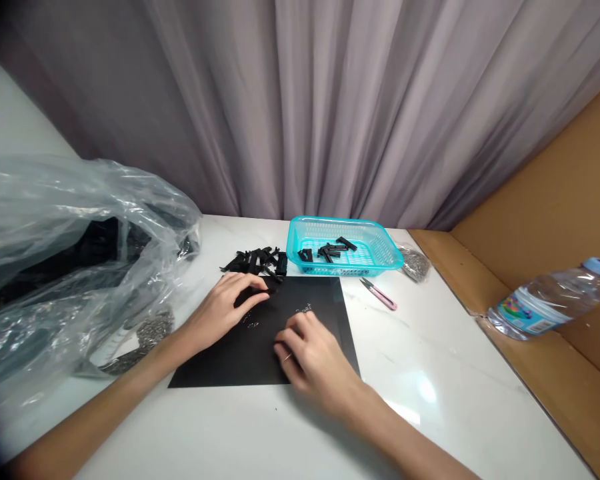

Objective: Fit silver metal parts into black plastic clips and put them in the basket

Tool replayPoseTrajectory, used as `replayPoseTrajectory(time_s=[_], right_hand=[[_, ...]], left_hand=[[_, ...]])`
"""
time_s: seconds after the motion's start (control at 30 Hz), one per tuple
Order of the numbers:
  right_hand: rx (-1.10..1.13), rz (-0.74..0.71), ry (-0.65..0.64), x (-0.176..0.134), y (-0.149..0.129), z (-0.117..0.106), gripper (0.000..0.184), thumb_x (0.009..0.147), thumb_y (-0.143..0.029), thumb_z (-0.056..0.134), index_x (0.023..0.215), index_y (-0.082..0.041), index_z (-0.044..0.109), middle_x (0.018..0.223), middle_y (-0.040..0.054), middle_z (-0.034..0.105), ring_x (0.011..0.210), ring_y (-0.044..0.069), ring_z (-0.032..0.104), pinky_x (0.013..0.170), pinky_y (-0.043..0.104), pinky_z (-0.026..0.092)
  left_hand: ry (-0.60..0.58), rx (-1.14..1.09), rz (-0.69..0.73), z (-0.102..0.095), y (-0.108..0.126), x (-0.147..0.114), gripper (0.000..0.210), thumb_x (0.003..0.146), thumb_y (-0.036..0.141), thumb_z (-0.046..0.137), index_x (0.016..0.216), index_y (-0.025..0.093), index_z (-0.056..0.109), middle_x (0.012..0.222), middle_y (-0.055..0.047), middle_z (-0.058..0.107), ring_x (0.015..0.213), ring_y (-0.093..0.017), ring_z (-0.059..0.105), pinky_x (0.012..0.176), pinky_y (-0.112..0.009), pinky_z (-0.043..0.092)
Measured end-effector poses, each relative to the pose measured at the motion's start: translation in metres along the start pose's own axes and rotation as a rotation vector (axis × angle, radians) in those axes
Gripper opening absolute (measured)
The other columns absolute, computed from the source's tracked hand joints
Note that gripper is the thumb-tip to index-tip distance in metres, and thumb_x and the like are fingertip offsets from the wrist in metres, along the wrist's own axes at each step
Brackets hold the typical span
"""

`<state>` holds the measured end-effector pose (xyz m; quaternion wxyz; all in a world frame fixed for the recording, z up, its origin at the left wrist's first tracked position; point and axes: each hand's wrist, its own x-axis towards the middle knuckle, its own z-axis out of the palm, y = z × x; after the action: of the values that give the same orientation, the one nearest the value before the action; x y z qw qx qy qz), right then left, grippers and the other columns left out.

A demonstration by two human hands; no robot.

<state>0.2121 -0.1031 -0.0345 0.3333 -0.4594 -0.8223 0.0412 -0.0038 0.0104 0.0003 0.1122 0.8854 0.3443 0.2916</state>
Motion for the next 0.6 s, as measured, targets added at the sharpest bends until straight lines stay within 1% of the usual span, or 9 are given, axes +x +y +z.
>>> replayPoseTrajectory(time_s=[0.07, 0.13, 0.2, 0.27, 0.37, 0.43, 0.5, 0.6], right_hand=[[-0.034, -0.010, -0.089, 0.003, -0.011, 0.007, 0.026, 0.105, -0.026, 0.053, 0.126, -0.017, 0.064, 0.112, 0.0127, 0.063, 0.096, 0.025, 0.061, 0.087, 0.042, 0.057], [-0.119, -0.008, -0.131, 0.007, -0.014, 0.011, 0.037, 0.106, -0.031, 0.052, 0.138, -0.015, 0.059, 0.117, 0.0147, 0.062, 0.098, 0.027, 0.060, 0.090, 0.045, 0.057], [-0.202, 0.001, -0.146, 0.010, -0.013, 0.014, 0.044, 0.107, -0.036, 0.049, 0.146, -0.015, 0.055, 0.120, 0.0156, 0.061, 0.100, 0.028, 0.060, 0.093, 0.047, 0.057], [-0.255, 0.007, -0.157, 0.012, -0.011, 0.014, 0.048, 0.108, -0.040, 0.046, 0.151, -0.019, 0.052, 0.122, 0.0154, 0.060, 0.102, 0.028, 0.059, 0.095, 0.048, 0.056], [-0.295, -0.011, -0.170, 0.012, -0.011, 0.014, 0.047, 0.108, -0.043, 0.046, 0.152, -0.028, 0.053, 0.126, 0.0138, 0.060, 0.107, 0.029, 0.057, 0.096, 0.048, 0.055], [-0.311, -0.019, -0.166, 0.011, -0.012, 0.013, 0.045, 0.108, -0.043, 0.047, 0.150, -0.030, 0.056, 0.127, 0.0132, 0.060, 0.106, 0.028, 0.057, 0.097, 0.049, 0.055], [-0.308, -0.025, -0.150, 0.011, -0.013, 0.013, 0.044, 0.107, -0.042, 0.048, 0.148, -0.028, 0.058, 0.126, 0.0135, 0.062, 0.105, 0.028, 0.057, 0.098, 0.049, 0.055], [-0.271, -0.022, -0.110, 0.010, -0.012, 0.013, 0.043, 0.107, -0.040, 0.050, 0.143, -0.021, 0.061, 0.123, 0.0150, 0.064, 0.103, 0.029, 0.057, 0.096, 0.050, 0.056]], left_hand=[[0.081, -0.090, -0.086, -0.003, 0.002, 0.000, 0.013, 0.100, 0.035, 0.062, 0.106, 0.024, 0.062, 0.103, -0.002, 0.073, 0.098, -0.023, 0.068, 0.094, -0.040, 0.050], [0.148, -0.197, -0.181, -0.006, 0.003, 0.000, 0.019, 0.096, 0.036, 0.065, 0.111, 0.025, 0.061, 0.101, -0.001, 0.074, 0.096, -0.021, 0.071, 0.089, -0.036, 0.051], [0.168, -0.285, -0.263, -0.007, 0.001, 0.001, 0.026, 0.092, 0.037, 0.069, 0.114, 0.025, 0.060, 0.099, -0.002, 0.075, 0.093, -0.021, 0.072, 0.082, -0.034, 0.051], [0.156, -0.377, -0.328, -0.007, -0.002, 0.002, 0.031, 0.088, 0.039, 0.072, 0.112, 0.024, 0.060, 0.095, -0.002, 0.076, 0.091, -0.022, 0.072, 0.077, -0.033, 0.049], [0.148, -0.478, -0.370, -0.005, -0.005, 0.003, 0.039, 0.084, 0.042, 0.075, 0.114, 0.022, 0.061, 0.092, -0.002, 0.075, 0.088, -0.021, 0.072, 0.076, -0.033, 0.048], [0.151, -0.503, -0.366, -0.003, -0.006, 0.002, 0.043, 0.085, 0.043, 0.075, 0.120, 0.022, 0.063, 0.091, -0.002, 0.074, 0.086, -0.020, 0.071, 0.077, -0.033, 0.049], [0.133, -0.522, -0.357, -0.001, -0.005, 0.000, 0.042, 0.086, 0.045, 0.074, 0.120, 0.023, 0.067, 0.091, -0.002, 0.074, 0.086, -0.020, 0.070, 0.077, -0.032, 0.049], [0.102, -0.536, -0.354, 0.005, -0.004, -0.003, 0.039, 0.086, 0.047, 0.074, 0.117, 0.022, 0.072, 0.090, -0.003, 0.074, 0.086, -0.021, 0.070, 0.076, -0.033, 0.050]])
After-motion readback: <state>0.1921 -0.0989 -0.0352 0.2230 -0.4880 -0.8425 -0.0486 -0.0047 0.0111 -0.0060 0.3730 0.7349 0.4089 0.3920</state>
